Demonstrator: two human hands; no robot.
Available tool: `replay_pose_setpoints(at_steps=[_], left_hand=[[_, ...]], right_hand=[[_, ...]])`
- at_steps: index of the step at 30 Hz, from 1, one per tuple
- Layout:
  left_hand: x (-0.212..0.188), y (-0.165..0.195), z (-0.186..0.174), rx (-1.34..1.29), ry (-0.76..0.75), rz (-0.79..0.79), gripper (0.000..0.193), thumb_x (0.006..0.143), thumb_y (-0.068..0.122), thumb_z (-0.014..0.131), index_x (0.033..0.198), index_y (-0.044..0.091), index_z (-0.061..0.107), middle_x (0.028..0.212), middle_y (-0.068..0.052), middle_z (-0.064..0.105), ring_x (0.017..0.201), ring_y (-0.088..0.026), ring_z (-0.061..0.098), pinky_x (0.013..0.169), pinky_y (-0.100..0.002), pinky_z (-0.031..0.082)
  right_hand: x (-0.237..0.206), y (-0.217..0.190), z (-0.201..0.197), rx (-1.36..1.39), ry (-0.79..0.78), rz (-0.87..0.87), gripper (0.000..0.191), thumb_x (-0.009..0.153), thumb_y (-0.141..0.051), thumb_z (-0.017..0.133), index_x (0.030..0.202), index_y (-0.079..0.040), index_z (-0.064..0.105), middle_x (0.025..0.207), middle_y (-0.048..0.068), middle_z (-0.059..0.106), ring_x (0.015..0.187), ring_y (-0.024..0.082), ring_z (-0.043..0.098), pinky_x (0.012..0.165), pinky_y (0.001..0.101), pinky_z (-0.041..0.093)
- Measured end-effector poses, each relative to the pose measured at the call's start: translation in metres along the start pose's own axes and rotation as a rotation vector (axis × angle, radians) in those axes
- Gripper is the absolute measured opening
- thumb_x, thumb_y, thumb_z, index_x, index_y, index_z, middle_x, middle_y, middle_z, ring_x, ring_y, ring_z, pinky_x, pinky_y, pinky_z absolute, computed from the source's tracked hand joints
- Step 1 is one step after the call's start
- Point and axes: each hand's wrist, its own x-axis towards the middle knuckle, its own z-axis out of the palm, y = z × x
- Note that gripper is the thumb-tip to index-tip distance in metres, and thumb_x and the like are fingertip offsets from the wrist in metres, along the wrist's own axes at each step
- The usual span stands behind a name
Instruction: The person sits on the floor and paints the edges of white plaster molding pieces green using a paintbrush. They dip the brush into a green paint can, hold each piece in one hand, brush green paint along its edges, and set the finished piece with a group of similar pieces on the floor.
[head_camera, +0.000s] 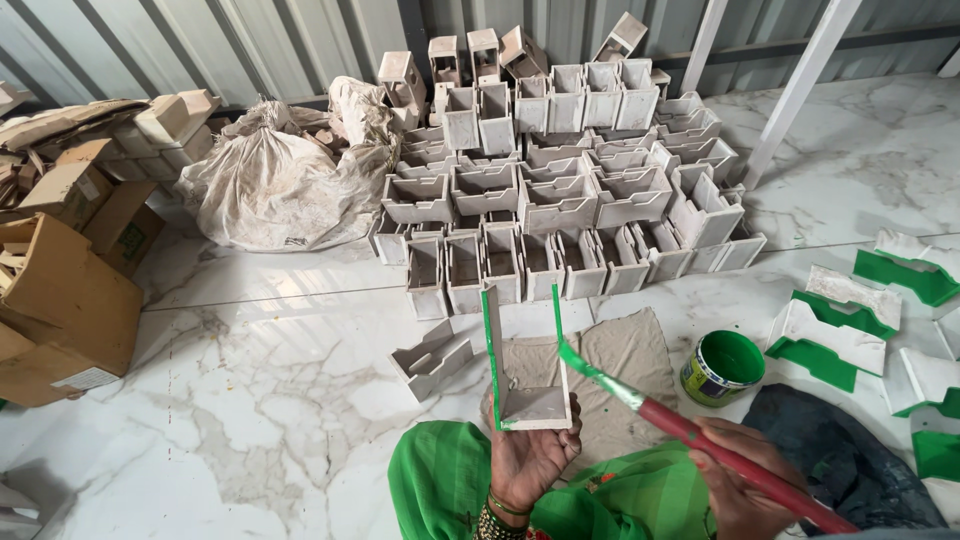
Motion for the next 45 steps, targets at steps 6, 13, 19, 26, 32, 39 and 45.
replay_pose_setpoints(at_steps=[6, 13, 19, 26, 32, 39, 45], left_hand=[[-0.001, -0.002, 0.005, 0.017, 0.03, 0.02, 0.098, 0.085, 0.076, 0.05, 0.14, -0.004, 0.049, 0.123, -0.019, 0.061, 0.095, -0.026, 0.056, 0.081, -0.035, 0.05], [0.0, -0.001, 0.006, 0.033, 0.05, 0.039, 0.097, 0.086, 0.077, 0.047, 0.142, -0.003, 0.048, 0.125, -0.019, 0.06, 0.097, -0.027, 0.056, 0.081, -0.036, 0.05], [-0.002, 0.0, 0.009, 0.025, 0.001, 0.032, 0.098, 0.087, 0.077, 0.047, 0.144, -0.002, 0.047, 0.125, -0.018, 0.059, 0.098, -0.027, 0.055, 0.082, -0.035, 0.05], [-0.002, -0.001, 0.015, 0.041, -0.001, 0.05, 0.095, 0.087, 0.077, 0.047, 0.143, 0.0, 0.048, 0.125, -0.018, 0.059, 0.099, -0.026, 0.055, 0.083, -0.035, 0.05], [-0.004, 0.001, 0.014, 0.028, 0.018, 0.059, 0.093, 0.088, 0.076, 0.047, 0.142, 0.0, 0.049, 0.125, -0.018, 0.059, 0.099, -0.026, 0.055, 0.082, -0.035, 0.049], [-0.003, 0.0, 0.011, 0.017, -0.029, 0.063, 0.091, 0.09, 0.076, 0.046, 0.141, 0.001, 0.049, 0.126, -0.017, 0.058, 0.099, -0.026, 0.054, 0.083, -0.035, 0.049], [-0.007, 0.003, 0.009, 0.002, -0.007, 0.075, 0.095, 0.088, 0.077, 0.046, 0.142, -0.001, 0.05, 0.127, -0.018, 0.057, 0.098, -0.026, 0.054, 0.083, -0.037, 0.049]], right_hand=[[-0.001, 0.004, 0.005, -0.077, 0.019, 0.022, 0.029, 0.085, 0.008, 0.074, 0.113, 0.007, 0.067, 0.108, 0.025, 0.071, 0.1, 0.025, 0.073, 0.093, 0.0325, 0.061], [-0.008, 0.004, -0.002, 0.044, 0.004, 0.04, 0.03, 0.084, 0.006, 0.076, 0.112, 0.006, 0.067, 0.107, 0.023, 0.072, 0.099, 0.021, 0.074, 0.095, 0.0309, 0.06], [-0.003, 0.004, 0.01, 0.038, 0.177, 0.133, 0.022, 0.09, 0.009, 0.075, 0.11, 0.014, 0.066, 0.103, 0.025, 0.072, 0.088, 0.02, 0.074, 0.085, 0.0305, 0.06], [-0.004, 0.002, 0.005, 0.115, 0.187, 0.087, 0.023, 0.09, 0.008, 0.076, 0.11, 0.013, 0.067, 0.104, 0.022, 0.073, 0.092, 0.02, 0.074, 0.092, 0.0286, 0.06], [0.001, 0.01, 0.007, 0.129, 0.211, 0.179, 0.02, 0.09, 0.01, 0.075, 0.108, 0.013, 0.068, 0.103, 0.021, 0.073, 0.09, 0.018, 0.072, 0.09, 0.0255, 0.057], [-0.006, 0.011, 0.0, 0.163, 0.197, 0.186, 0.024, 0.09, 0.009, 0.077, 0.11, 0.014, 0.068, 0.103, 0.02, 0.073, 0.091, 0.016, 0.07, 0.091, 0.0232, 0.054], [0.0, 0.016, -0.003, 0.107, 0.24, 0.204, 0.019, 0.093, 0.009, 0.076, 0.109, 0.014, 0.067, 0.102, 0.019, 0.073, 0.087, 0.015, 0.069, 0.086, 0.0231, 0.053]])
